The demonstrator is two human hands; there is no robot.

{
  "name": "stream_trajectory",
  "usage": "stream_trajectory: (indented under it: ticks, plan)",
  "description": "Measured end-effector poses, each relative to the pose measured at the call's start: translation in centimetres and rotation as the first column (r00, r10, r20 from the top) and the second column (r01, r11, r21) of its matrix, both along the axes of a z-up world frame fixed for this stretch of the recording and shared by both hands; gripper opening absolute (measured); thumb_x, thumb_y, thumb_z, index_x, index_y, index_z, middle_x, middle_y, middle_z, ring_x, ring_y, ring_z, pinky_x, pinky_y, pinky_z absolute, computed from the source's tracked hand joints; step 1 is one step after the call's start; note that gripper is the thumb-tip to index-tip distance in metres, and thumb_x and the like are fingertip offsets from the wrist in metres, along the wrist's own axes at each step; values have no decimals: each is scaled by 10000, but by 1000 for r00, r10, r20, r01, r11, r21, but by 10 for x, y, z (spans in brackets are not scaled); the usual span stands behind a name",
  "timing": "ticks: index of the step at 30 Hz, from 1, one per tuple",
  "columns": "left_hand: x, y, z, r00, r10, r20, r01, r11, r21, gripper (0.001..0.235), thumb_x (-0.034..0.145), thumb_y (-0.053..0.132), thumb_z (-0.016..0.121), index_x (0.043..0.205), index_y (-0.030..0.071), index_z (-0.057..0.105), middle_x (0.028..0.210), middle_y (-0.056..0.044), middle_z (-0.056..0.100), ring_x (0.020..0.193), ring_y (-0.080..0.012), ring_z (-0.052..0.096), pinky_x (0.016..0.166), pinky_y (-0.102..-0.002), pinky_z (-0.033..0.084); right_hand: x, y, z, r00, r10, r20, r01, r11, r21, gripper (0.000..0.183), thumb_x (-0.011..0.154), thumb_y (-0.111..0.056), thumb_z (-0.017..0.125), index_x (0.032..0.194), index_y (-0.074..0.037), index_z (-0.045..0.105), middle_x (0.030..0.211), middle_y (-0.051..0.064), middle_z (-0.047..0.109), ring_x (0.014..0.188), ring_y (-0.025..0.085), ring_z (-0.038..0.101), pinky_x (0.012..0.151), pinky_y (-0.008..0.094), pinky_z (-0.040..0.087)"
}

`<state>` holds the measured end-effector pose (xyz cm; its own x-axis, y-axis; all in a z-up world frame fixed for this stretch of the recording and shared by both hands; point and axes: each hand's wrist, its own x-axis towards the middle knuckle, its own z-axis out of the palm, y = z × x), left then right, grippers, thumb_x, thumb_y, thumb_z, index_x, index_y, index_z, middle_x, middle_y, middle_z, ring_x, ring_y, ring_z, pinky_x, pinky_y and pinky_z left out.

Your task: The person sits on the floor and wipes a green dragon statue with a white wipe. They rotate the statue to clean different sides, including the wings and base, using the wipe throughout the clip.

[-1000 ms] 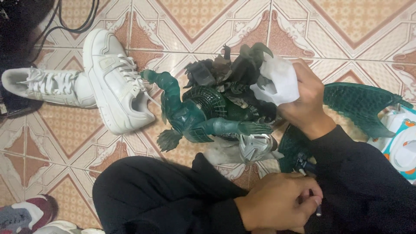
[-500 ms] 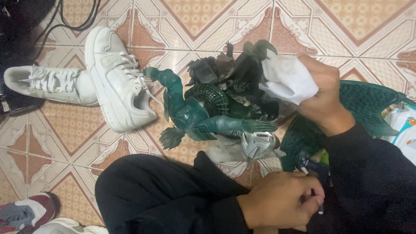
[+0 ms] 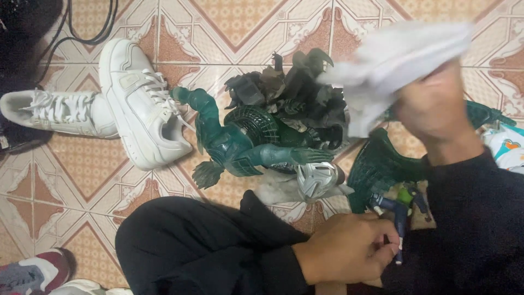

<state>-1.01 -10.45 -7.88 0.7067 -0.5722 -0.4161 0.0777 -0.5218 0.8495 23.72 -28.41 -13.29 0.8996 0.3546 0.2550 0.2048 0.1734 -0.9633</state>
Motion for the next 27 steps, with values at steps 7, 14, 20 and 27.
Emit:
stream_trajectory:
  ticks: [7,14,20,27]
  plan:
    - [-2,2,-3,998,30,47,-27,998,-63,151,1113,359,700,1218,283,778,1093,4,834,1089,-306,857,968,-533,656,11,-18,44,954,1,-299,98,943,317,575,1249,-683,887,1678,-312,794,1742,-100,786,1818,158,717,1747,435,585]
    - [-1,2,-2,1000,-12,11,12,1000,-25,212,1124,390,681,1257,285,808,1138,-10,837,1061,-336,860,912,-569,653,-23,-16,4,865,-488,-114,489,872,-16,272,1358,-363,649,1527,-185,766,1505,32,783,1419,210,759,1282,430,616]
    - [2,5,2,997,-73,7,73,997,-38,286,1151,415,636,1324,258,802,1188,-71,853,1138,-376,856,948,-605,638,-47,32,27,978,-205,-40,135,764,-631,307,1334,-201,617,1052,-82,638,990,63,657,927,214,638,779,414,472]
    - [-4,5,3,996,-84,28,85,995,-47,326,1087,393,649,1314,230,816,1154,-61,853,1126,-370,839,979,-586,634,-51,29,2,899,107,425,196,770,-607,381,1235,2,605,910,-11,805,728,119,703,754,342,689,897,550,546]
